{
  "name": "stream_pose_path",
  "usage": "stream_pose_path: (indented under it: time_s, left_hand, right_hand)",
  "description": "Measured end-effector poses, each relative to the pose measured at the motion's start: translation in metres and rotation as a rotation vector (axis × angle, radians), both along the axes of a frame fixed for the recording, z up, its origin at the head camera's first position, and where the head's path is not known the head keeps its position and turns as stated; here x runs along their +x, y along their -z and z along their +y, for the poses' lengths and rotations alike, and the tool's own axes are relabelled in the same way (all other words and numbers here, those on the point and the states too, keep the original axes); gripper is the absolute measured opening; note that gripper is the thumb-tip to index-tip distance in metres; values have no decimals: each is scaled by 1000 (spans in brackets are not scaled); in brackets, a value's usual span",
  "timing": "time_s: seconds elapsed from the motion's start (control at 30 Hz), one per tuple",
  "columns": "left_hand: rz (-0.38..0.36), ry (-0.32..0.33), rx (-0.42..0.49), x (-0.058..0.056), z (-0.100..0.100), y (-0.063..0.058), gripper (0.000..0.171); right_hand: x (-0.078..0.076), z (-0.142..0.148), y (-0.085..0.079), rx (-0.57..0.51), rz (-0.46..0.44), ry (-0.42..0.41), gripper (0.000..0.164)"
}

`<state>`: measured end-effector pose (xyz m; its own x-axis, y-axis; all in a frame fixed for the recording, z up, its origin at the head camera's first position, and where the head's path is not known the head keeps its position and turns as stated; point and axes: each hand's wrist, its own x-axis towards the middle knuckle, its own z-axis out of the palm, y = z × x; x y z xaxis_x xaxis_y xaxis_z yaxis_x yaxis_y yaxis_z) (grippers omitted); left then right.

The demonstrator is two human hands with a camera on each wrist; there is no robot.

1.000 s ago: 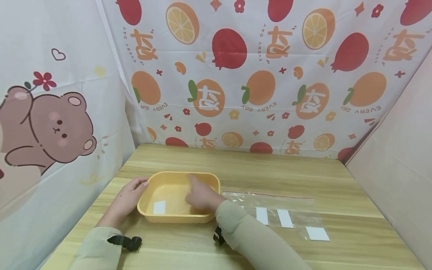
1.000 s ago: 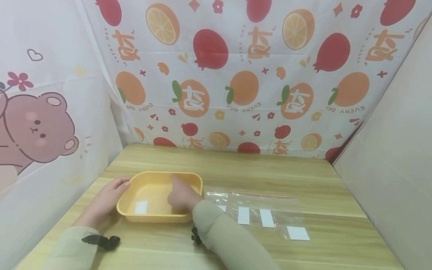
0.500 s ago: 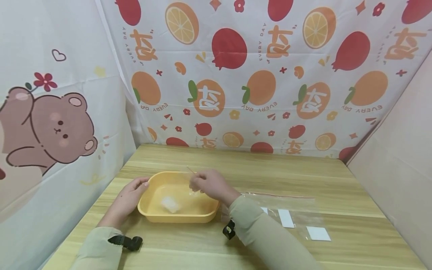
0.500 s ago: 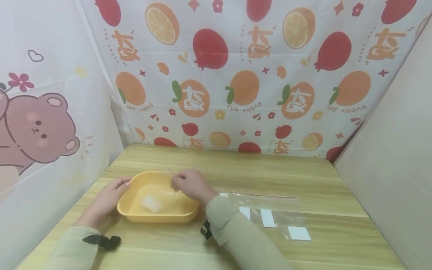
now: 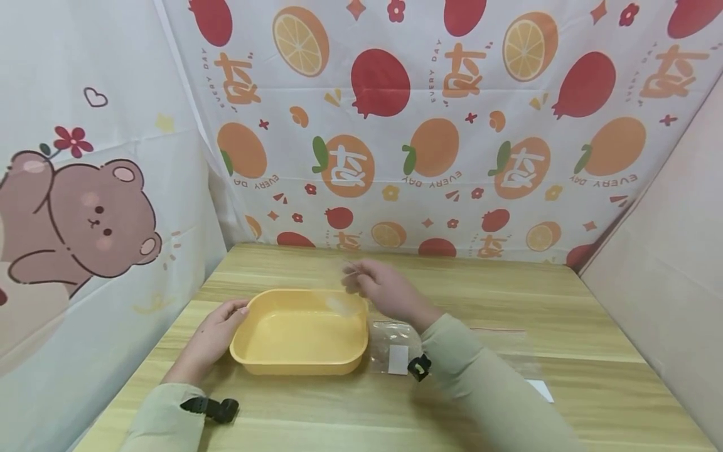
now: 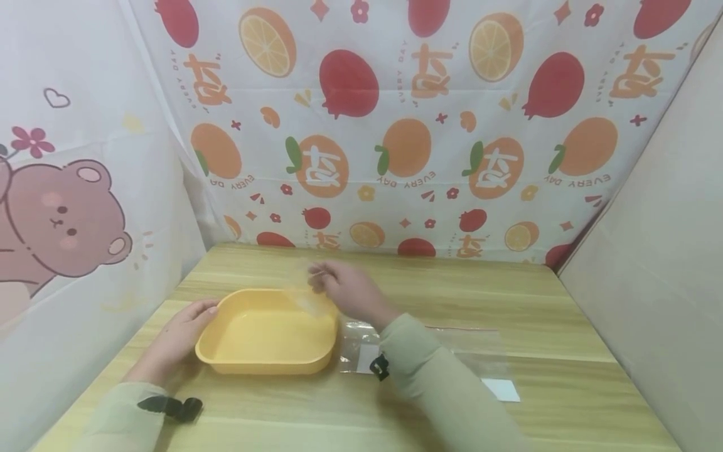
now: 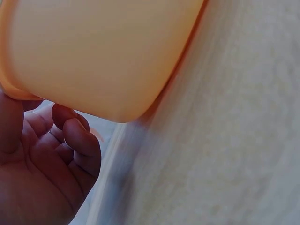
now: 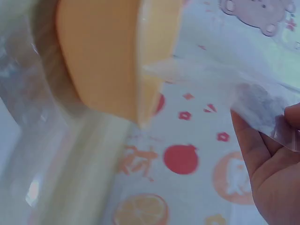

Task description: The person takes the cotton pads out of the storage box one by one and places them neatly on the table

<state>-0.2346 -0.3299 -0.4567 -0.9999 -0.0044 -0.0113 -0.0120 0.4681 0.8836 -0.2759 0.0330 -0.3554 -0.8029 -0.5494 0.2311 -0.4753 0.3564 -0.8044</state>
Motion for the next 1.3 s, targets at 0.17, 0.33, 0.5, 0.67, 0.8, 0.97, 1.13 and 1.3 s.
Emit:
stream_pose_path:
  time_s: [0.17, 0.33, 0.5, 0.67, 0.8, 0.97, 1.13, 1.3]
  left_hand:
    - [7, 9, 32, 0, 0, 2, 60]
    - [0, 0, 32, 0, 0, 1, 61]
    - [-11, -13, -8, 4, 2, -1, 63]
    - [-9, -17, -22, 6, 3, -2, 63]
    - [-11, -13, 7, 6, 3, -2, 61]
    - [-7, -9, -3, 3, 3, 1, 61]
    - [-12, -18, -43, 3, 3, 1, 65]
    - [-20, -25, -39, 3, 4, -1, 63]
  right_hand:
    - [2, 28, -26, -84, -35, -81, 44]
    - [6, 64, -47, -112, -68, -87, 51]
    - [5, 104, -58, -58, -55, -58, 51]
    - [2, 148, -62, 30, -69, -54, 49]
    - [0, 183, -62, 93, -112, -60, 52]
    - [5, 223, -58, 186, -138, -29, 56]
    - [25, 261, -44, 267, -144, 3, 51]
    - [36, 310, -26, 279, -270, -47, 37]
